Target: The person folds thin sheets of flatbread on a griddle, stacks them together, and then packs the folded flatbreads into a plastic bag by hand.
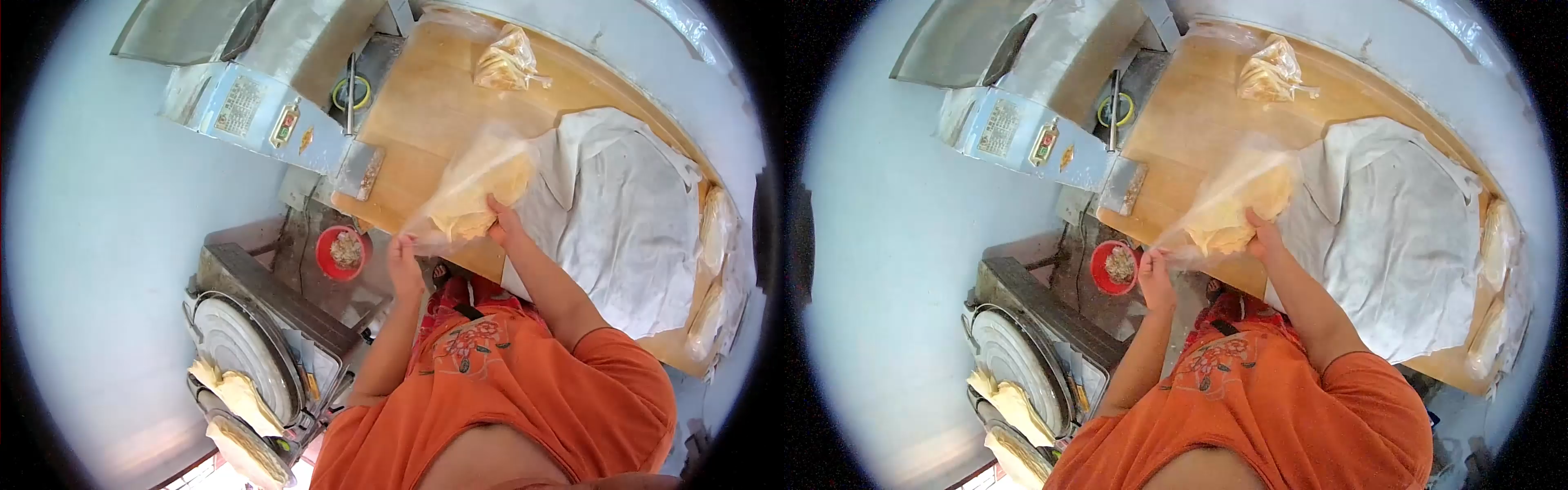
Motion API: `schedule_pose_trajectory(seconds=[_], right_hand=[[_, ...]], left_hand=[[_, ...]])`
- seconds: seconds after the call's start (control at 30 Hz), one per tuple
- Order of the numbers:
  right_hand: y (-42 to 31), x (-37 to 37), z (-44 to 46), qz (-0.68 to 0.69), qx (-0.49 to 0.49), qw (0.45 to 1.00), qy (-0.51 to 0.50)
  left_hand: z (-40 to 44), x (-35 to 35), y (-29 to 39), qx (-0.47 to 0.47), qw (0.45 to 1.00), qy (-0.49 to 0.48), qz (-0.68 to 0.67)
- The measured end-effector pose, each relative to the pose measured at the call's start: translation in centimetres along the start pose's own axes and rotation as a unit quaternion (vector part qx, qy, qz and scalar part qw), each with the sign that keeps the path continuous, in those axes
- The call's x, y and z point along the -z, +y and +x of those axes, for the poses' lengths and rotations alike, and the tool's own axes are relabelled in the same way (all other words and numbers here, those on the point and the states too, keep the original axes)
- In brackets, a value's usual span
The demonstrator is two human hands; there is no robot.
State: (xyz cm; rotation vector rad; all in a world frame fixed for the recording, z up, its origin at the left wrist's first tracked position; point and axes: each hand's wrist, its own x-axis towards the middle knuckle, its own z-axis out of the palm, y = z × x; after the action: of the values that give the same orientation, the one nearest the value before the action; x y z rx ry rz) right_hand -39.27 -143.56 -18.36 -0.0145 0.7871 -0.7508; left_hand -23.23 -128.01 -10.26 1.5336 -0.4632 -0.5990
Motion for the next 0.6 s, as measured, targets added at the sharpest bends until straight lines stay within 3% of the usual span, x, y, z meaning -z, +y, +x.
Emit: schedule_pose_trajectory(seconds=[0.03, 0.1, 0.13, 0.2, 0.23, 0.3, 0.33, 0.43, 0.47, 0.53, 0.6], right_hand=[[-0.1, -0.9, -0.2, 0.029, -0.007, 1.0, 0.007], [-0.3, -2.3, -0.8, 0.084, -0.032, 0.996, -0.022], [-0.4, -2.5, -0.9, 0.135, -0.058, 0.988, -0.049], [-0.2, -2.3, 0.2, 0.145, -0.059, 0.987, -0.042], [-0.2, -2.1, 1.0, 0.156, -0.057, 0.986, -0.035], [0.2, -1.0, 1.7, 0.103, 0.004, 0.995, -0.012], [0.5, -0.3, 2.1, 0.044, 0.06, 0.997, 0.008], [0.3, -0.1, 3.3, -0.042, 0.073, 0.994, 0.069], [-0.3, -0.3, 3.0, -0.04, 0.076, 0.994, 0.068], [-3.4, -3.2, -0.9, -0.026, -0.037, 0.995, 0.093], [-5.7, -3.9, -3.5, -0.065, -0.032, 0.992, 0.104]], left_hand=[[-0.3, -0.7, 1.4, -0.003, 1.0, 0.0, 0.0], [-2.5, -2.2, 3.5, 0.256, 0.947, -0.078, -0.178], [-3.7, -2.0, 2.7, 0.256, 0.947, -0.077, -0.178], [-5.4, -1.5, 1.6, 0.397, 0.876, -0.237, -0.136], [-5.3, -1.3, 1.5, 0.396, 0.876, -0.241, -0.133], [-5.4, -0.2, 1.8, 0.331, 0.813, -0.317, -0.36], [-5.3, 0.3, 2.4, 0.31, 0.801, -0.255, -0.444], [-3.8, 0.9, 6.7, 0.329, 0.839, -0.169, -0.4], [-3.4, 0.5, 7.4, 0.254, 0.883, -0.167, -0.358], [-3.2, 1.0, 7.4, 0.224, 0.895, -0.199, -0.33], [-3.3, 0.8, 7.9, 0.212, 0.903, -0.228, -0.297]])
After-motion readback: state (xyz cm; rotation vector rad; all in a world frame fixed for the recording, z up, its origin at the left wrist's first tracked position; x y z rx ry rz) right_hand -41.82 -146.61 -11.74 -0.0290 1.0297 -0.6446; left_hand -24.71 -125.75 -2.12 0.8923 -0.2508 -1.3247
